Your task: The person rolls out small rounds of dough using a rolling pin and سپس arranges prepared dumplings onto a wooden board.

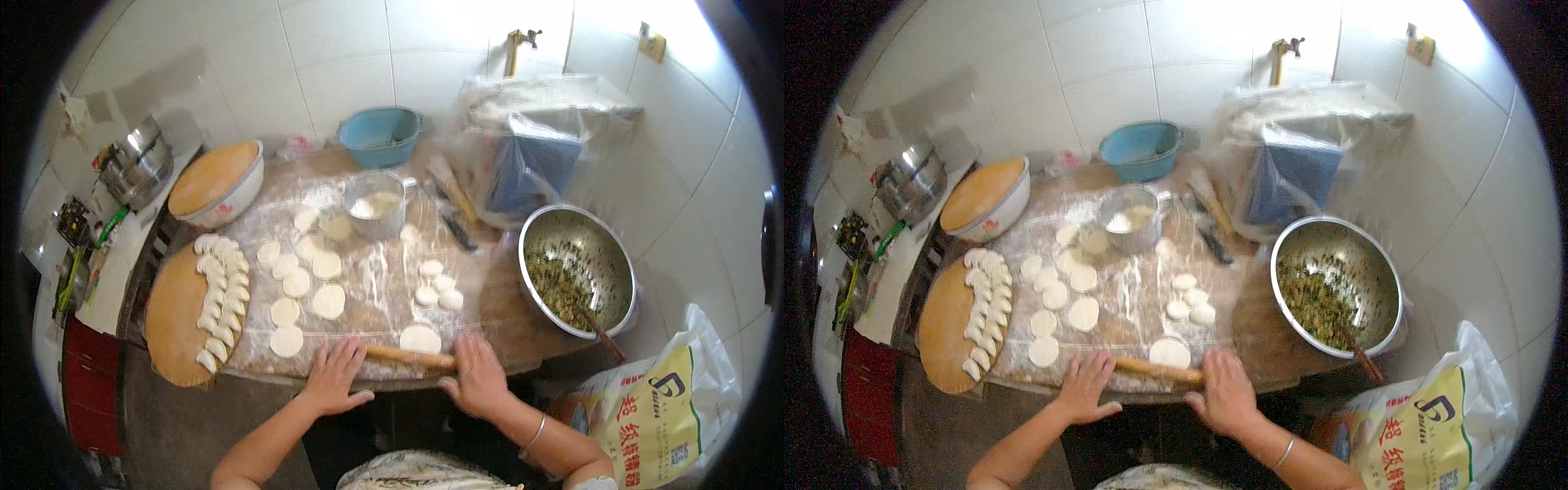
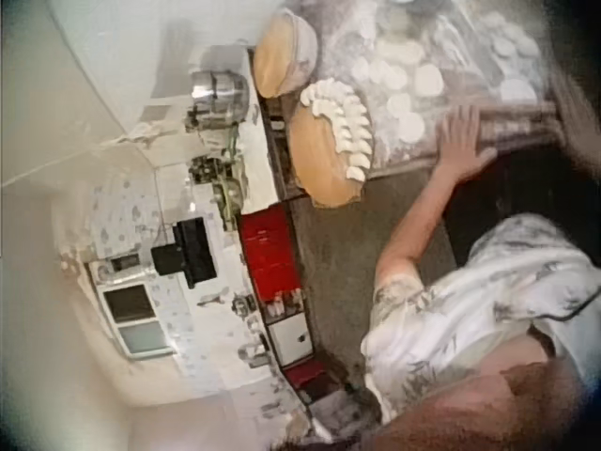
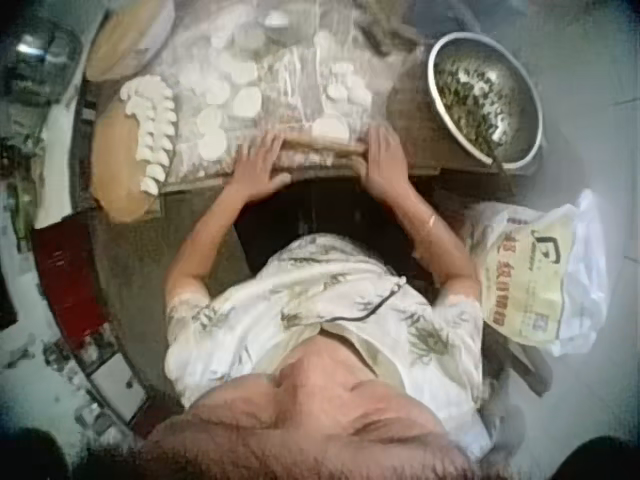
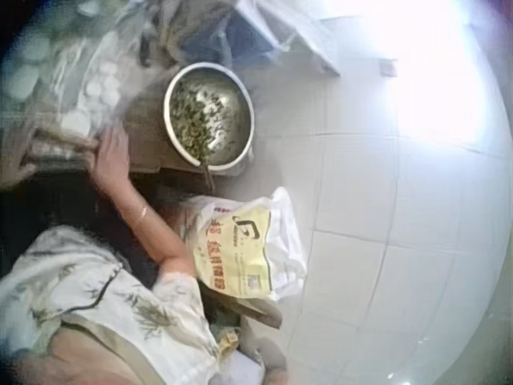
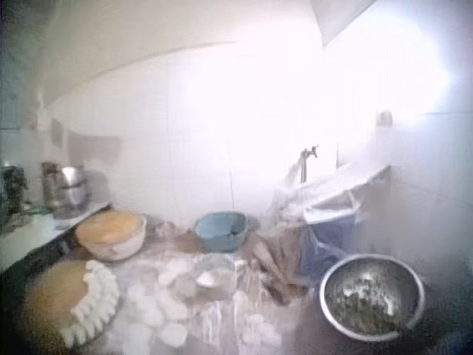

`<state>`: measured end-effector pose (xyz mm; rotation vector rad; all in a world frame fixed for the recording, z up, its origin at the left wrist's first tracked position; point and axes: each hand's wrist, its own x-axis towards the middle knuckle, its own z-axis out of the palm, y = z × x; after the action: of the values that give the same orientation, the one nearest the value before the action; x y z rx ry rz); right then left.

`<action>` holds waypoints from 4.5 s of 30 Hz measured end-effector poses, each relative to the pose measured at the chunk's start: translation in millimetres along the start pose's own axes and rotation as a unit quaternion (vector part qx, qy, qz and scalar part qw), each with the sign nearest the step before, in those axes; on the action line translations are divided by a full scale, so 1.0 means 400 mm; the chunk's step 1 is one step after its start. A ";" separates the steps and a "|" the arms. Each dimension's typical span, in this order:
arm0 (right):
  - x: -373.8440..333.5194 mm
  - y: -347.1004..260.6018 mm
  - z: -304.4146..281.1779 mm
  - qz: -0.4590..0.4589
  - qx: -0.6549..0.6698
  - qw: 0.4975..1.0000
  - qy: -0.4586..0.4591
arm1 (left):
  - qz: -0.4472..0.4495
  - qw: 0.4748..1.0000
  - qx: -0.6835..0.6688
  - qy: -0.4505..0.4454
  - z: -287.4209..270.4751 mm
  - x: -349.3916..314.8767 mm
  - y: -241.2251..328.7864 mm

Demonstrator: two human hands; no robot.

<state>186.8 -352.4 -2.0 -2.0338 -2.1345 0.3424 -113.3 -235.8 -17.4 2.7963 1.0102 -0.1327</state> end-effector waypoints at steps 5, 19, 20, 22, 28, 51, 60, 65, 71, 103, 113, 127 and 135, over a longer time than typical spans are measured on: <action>0.176 0.100 0.021 0.140 0.050 0.983 0.112 | 0.005 0.999 -0.025 0.034 -0.032 0.167 -0.016; 0.153 0.121 0.013 0.085 0.111 0.982 0.125 | 0.001 0.998 -0.031 0.061 -0.054 0.214 0.021; 0.158 0.132 0.014 0.044 0.095 0.986 0.127 | -0.006 0.997 -0.019 0.078 -0.056 0.224 0.038; 0.154 0.154 0.029 -0.035 0.063 0.990 0.122 | -0.022 0.994 0.000 0.105 -0.057 0.230 0.097; 0.101 0.186 0.043 0.046 0.175 0.940 0.290 | 0.097 0.995 0.013 -0.011 0.008 0.217 0.231; 0.054 0.203 0.083 0.102 0.184 0.926 0.312 | 0.194 0.980 0.014 -0.038 0.011 0.275 0.171; 0.053 0.191 0.089 0.139 0.256 0.910 0.296 | 0.098 0.995 -0.034 0.013 -0.017 0.469 0.091; 0.043 0.184 0.055 0.136 0.245 0.922 0.266 | 0.088 0.995 0.014 -0.048 -0.044 0.328 0.111; 0.078 0.177 0.061 0.024 0.161 0.920 0.356 | 0.167 0.985 0.013 -0.035 0.009 0.208 0.136; 0.141 0.041 0.005 0.033 -0.037 0.999 -0.004 | 0.005 1.000 0.009 -0.011 -0.022 0.065 0.021; 0.085 0.031 0.016 -0.030 -0.026 0.999 0.004 | 0.013 1.000 0.016 -0.002 -0.012 0.039 0.004; 0.084 0.058 0.001 0.046 -0.037 0.996 0.068 | 0.029 0.999 0.015 0.024 -0.029 0.051 0.004; -0.004 0.043 0.016 -0.048 0.021 0.995 0.087 | 0.051 0.997 -0.049 0.025 0.037 -0.059 0.029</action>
<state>201.7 -353.6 -13.0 -1.8554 -2.0914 0.1871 -124.4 -262.2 -27.3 2.7676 0.8587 0.0003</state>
